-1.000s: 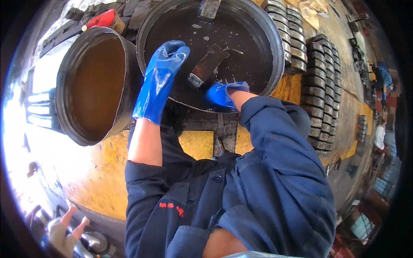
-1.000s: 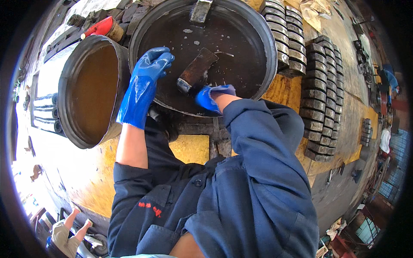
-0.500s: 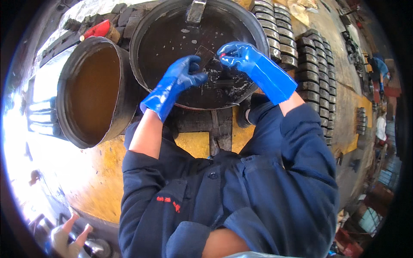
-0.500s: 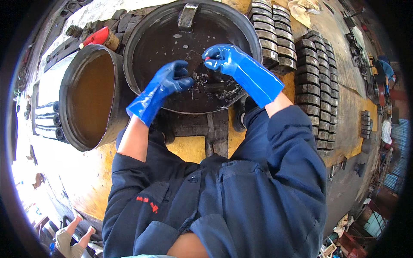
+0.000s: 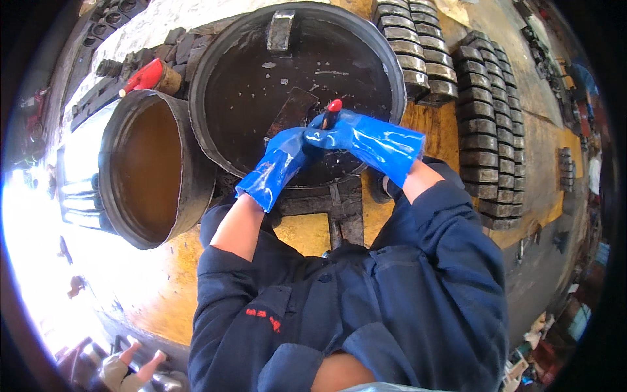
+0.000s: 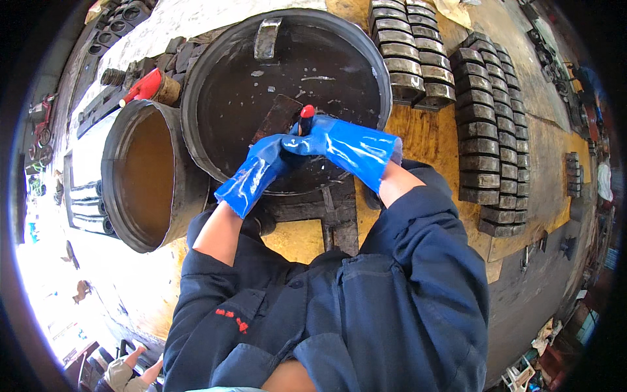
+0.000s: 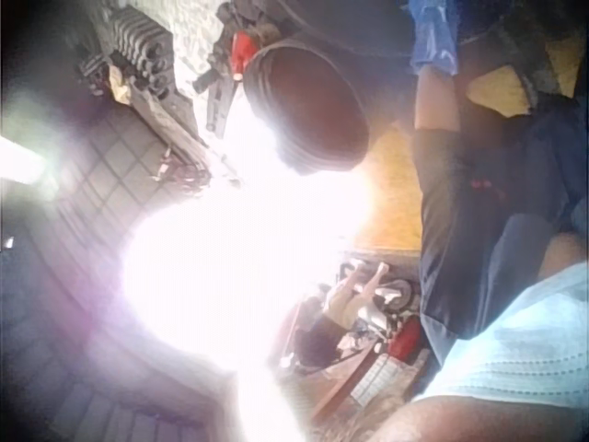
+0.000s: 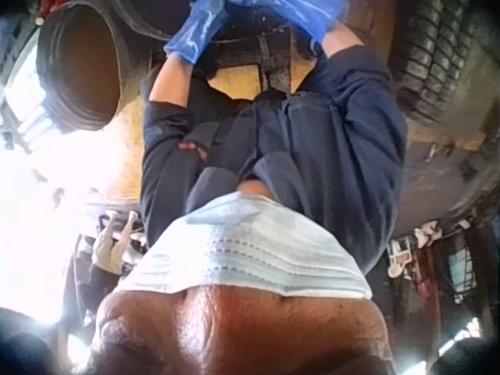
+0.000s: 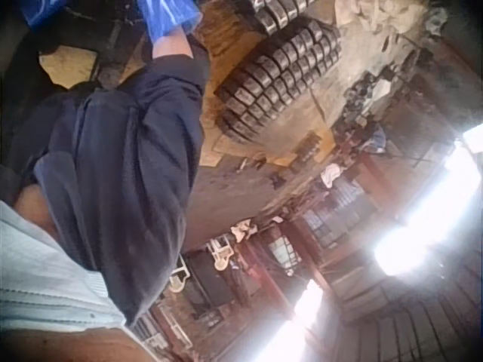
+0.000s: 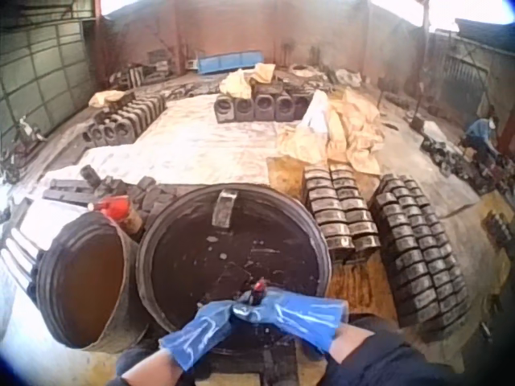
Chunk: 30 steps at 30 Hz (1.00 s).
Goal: The person scrubs metal parts with a brush and blue gloves, dipping them into a bucket of liquid and wiping them clean. They handle multiple parts, turning them over and scrubbing different sides.
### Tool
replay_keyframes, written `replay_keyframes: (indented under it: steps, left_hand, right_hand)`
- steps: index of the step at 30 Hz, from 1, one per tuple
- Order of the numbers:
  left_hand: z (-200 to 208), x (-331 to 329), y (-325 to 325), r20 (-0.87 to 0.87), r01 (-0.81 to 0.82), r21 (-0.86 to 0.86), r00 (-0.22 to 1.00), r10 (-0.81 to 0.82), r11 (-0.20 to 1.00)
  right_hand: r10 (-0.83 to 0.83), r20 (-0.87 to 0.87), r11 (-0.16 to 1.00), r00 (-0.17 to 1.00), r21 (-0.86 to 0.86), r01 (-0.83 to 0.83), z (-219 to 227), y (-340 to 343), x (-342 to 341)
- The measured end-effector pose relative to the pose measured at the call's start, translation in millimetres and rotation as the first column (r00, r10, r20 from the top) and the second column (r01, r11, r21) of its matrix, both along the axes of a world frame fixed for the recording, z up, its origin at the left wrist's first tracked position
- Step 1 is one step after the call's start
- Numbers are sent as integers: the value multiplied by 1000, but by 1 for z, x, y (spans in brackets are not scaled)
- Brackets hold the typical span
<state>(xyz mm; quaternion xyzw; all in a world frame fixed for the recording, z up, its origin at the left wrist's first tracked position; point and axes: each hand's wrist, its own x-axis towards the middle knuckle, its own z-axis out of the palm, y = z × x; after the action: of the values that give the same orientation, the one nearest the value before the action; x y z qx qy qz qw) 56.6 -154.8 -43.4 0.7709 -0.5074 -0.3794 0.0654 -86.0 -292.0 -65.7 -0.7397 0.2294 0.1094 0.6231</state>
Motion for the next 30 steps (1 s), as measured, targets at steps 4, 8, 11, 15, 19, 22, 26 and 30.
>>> replay_keyframes:
  steps: [4, 8, 11, 15, 19, 22, 26, 30]
  left_hand:
    - [2, 21, 21, 109, 179, -258, 982, -155, 949]
    - [40, 27, 12, 212, -233, -356, 923, 321, 905]
    - [30, 37, 33, 288, -248, -266, 902, 322, 932]
    - [14, 28, 31, 319, -326, 6, 896, 308, 945]
    - [-4, 34, 30, 342, -349, 39, 885, 315, 936]
    - [-19, 43, 28, 311, -327, -14, 897, 315, 945]
    - [-12, 52, 26, 380, -233, 44, 903, 200, 971]
    - [-3, 52, 17, 434, -194, 100, 891, 133, 976]
  right_hand:
    - [-197, 102, 961, 975, 219, 171, -6, -9, -5]
    - [-265, -140, 926, 954, -315, 211, -55, -28, -28]
    - [-342, -170, 692, 924, -711, 125, -42, -14, -26]
    - [-381, -12, 707, 925, -648, 282, -18, -24, -9]
    - [-379, 516, 807, 768, -221, 547, 12, 12, 9]
    - [83, 693, 865, 716, -406, 293, 12, 23, 27]
    - [290, 537, 719, 792, -668, 189, 11, 20, 25]
    - [-169, 526, 555, 833, -648, 522, -26, -27, 30]
